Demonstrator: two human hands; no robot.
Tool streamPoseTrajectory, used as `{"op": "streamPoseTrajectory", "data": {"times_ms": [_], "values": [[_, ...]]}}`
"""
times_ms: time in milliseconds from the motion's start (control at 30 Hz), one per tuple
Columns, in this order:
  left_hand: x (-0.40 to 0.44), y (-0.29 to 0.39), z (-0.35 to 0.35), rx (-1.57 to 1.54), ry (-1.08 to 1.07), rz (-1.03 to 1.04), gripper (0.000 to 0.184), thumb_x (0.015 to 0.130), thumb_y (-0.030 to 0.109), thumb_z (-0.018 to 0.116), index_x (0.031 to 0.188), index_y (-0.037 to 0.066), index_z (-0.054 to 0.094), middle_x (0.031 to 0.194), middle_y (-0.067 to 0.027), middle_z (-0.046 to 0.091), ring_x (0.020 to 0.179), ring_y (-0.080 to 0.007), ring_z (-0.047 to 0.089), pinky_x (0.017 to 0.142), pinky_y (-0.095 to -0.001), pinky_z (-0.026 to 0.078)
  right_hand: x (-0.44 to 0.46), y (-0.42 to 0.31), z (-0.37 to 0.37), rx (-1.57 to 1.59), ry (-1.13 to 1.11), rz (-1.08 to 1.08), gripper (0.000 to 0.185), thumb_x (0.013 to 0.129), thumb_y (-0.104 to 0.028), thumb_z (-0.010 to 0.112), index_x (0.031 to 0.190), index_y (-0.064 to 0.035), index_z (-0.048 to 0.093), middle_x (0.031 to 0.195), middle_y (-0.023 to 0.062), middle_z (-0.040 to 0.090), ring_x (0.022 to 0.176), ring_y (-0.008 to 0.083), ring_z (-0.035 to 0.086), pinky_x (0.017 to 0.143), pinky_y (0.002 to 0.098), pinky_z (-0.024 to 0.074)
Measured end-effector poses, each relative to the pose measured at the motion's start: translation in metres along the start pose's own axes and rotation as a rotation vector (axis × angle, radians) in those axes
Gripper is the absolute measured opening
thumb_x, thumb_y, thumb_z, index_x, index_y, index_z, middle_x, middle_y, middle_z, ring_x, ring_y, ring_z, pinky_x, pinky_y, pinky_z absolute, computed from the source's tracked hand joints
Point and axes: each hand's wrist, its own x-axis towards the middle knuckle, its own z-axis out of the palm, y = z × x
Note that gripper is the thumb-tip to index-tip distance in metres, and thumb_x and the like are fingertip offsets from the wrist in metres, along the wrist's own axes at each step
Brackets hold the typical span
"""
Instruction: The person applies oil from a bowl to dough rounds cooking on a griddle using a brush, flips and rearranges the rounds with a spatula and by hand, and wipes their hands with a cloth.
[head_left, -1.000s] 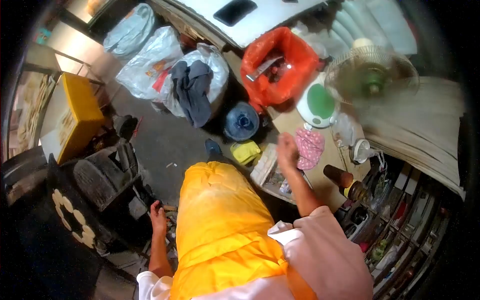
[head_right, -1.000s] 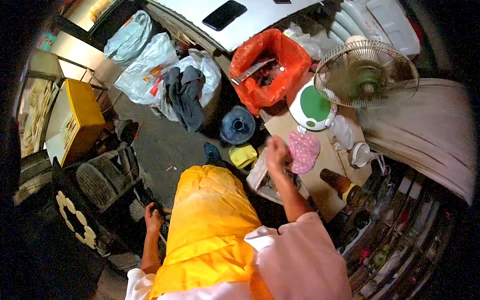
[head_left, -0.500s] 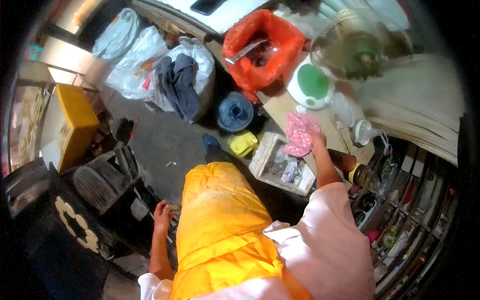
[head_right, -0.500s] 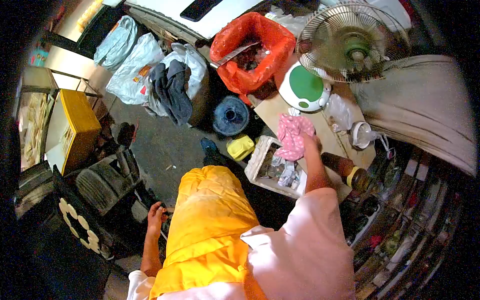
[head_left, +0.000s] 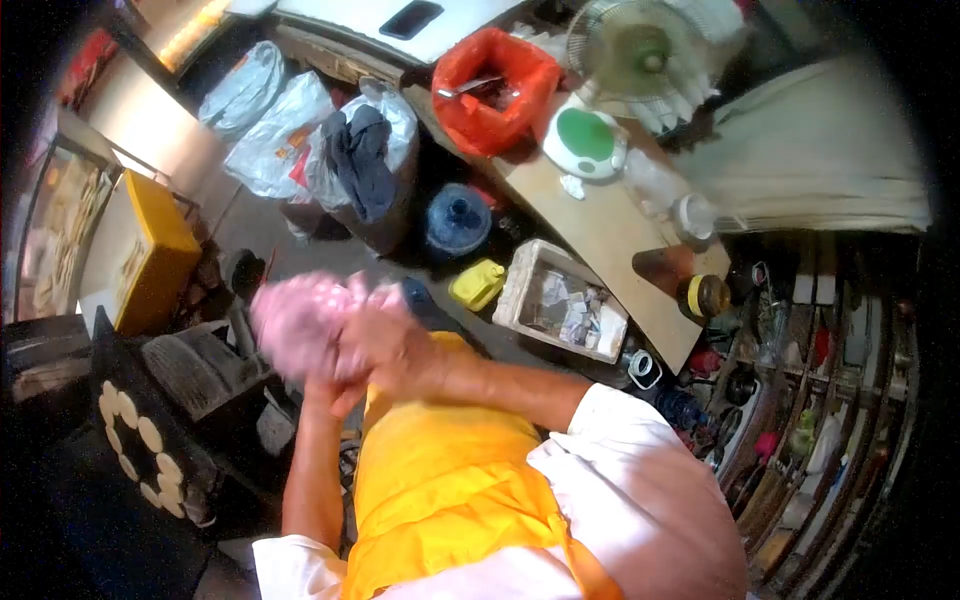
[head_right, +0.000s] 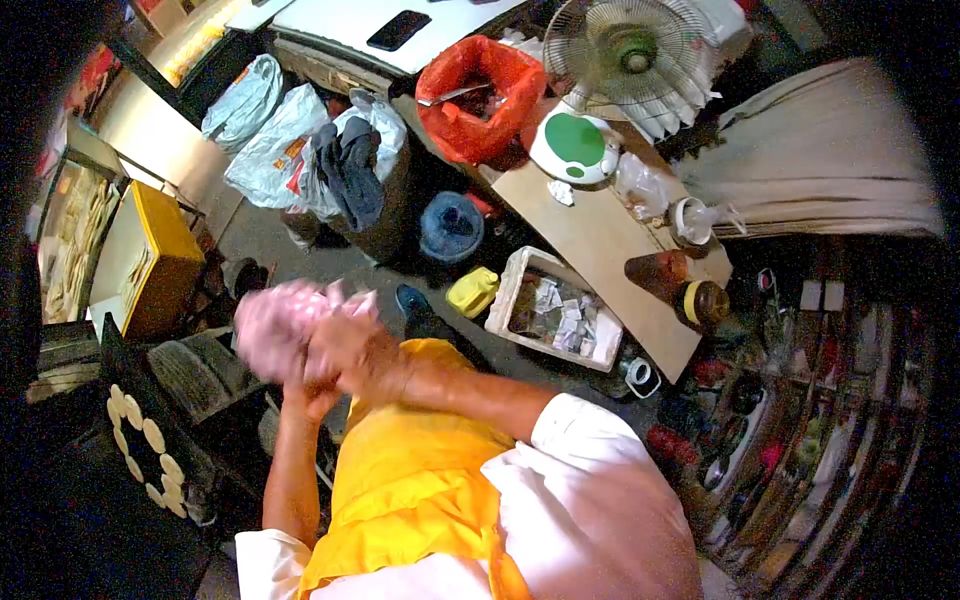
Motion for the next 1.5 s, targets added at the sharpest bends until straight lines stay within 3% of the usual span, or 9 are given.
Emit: {"op": "streamPoseTrajectory", "data": {"times_ms": [567,700,867,967,1033,1067,1200,1300,1500], "values": [[-0.066,-0.068,0.015,-0.084,-0.374,0.132,0.057,0.092,0.033,0.053,0.138,0.004,0.035,0.136,-0.0082,0.043,0.122,-0.0192,0.044,0.107,-0.0304,0.031,0.026,-0.056,-0.009,0.495,0.107,0.213,0.089,0.087,-0.074,0.029,0.134,0.0007,0.044,0.135,0.0218,0.048,0.134,0.0354,0.035,0.111,0.0442,0.0243],[-0.053,-0.089,0.051,-0.245,-0.442,0.290,0.054,0.093,0.032,0.051,0.137,0.006,0.036,0.134,-0.0072,0.043,0.122,-0.0185,0.043,0.107,-0.0295,0.030,-0.004,-0.028,0.005,0.691,0.251,0.082,0.054,0.087,-0.024,0.057,0.136,-0.0056,0.044,0.137,0.0161,0.048,0.130,0.0336,0.042,0.109,0.0418,0.0294],[-0.024,-0.094,0.111,-0.298,-0.629,0.445,0.049,0.095,0.031,0.049,0.136,0.007,0.037,0.133,-0.0060,0.044,0.121,-0.0177,0.042,0.106,-0.0283,0.030,-0.042,-0.012,-0.043,0.574,0.225,0.152,0.055,0.089,-0.028,0.055,0.137,-0.0047,0.042,0.140,0.0188,0.043,0.133,0.0358,0.037,0.110,0.0423,0.0273],[-0.011,-0.074,0.120,-0.093,-0.800,0.483,0.047,0.095,0.031,0.047,0.135,0.008,0.038,0.131,-0.0053,0.044,0.121,-0.0172,0.041,0.106,-0.0276,0.029,-0.080,-0.014,-0.064,0.097,0.294,-0.231,0.066,0.092,-0.035,0.052,0.141,0.0039,0.030,0.145,0.0297,0.027,0.136,0.0396,0.029,0.113,0.0445,0.0216],[0.030,-0.049,0.053,-0.066,-0.826,0.425,0.041,0.100,0.021,0.039,0.139,0.008,0.035,0.136,-0.0061,0.041,0.124,-0.0171,0.038,0.108,-0.0276,0.027,-0.100,-0.022,-0.061,0.378,0.132,0.164,0.069,0.090,-0.036,0.055,0.140,0.0045,0.030,0.145,0.0278,0.028,0.134,0.0404,0.031,0.111,0.0449,0.0245],[0.064,-0.004,-0.053,-0.026,-0.132,0.503,0.049,0.101,0.032,0.040,0.144,0.011,0.030,0.144,-0.0058,0.039,0.130,-0.0209,0.039,0.109,-0.0331,0.032,-0.110,-0.018,-0.066,0.360,0.079,0.142,0.067,0.089,-0.034,0.056,0.140,0.0024,0.032,0.144,0.0263,0.030,0.135,0.0393,0.030,0.111,0.0445,0.0255],[-0.022,-0.062,0.192,1.380,-0.201,0.596,0.058,0.092,0.033,0.051,0.142,0.010,0.032,0.140,-0.0090,0.041,0.123,-0.0213,0.045,0.100,-0.0336,0.041,-0.097,0.041,-0.106,0.417,-0.535,0.171,0.064,0.091,-0.039,0.055,0.138,-0.0003,0.036,0.143,0.0238,0.034,0.136,0.0351,0.030,0.113,0.0413,0.0232],[-0.017,-0.069,0.227,1.313,0.016,0.220,0.037,0.090,0.022,0.053,0.124,0.005,0.052,0.114,-0.0096,0.055,0.101,-0.0207,0.054,0.087,-0.0341,0.046,-0.127,0.078,-0.032,1.730,0.057,0.474,0.056,0.088,-0.038,0.057,0.135,-0.0096,0.045,0.140,0.0154,0.044,0.129,0.0308,0.041,0.109,0.0391,0.0294],[-0.013,-0.106,0.253,1.694,-0.483,0.713,0.036,0.085,0.020,0.054,0.119,0.011,0.062,0.120,-0.0123,0.059,0.105,-0.0355,0.056,0.094,-0.0404,0.043,-0.142,0.072,-0.094,0.593,-0.536,0.232,0.052,0.086,-0.036,0.059,0.132,-0.0138,0.049,0.136,0.0128,0.048,0.125,0.0299,0.045,0.105,0.0371,0.0337]]}}
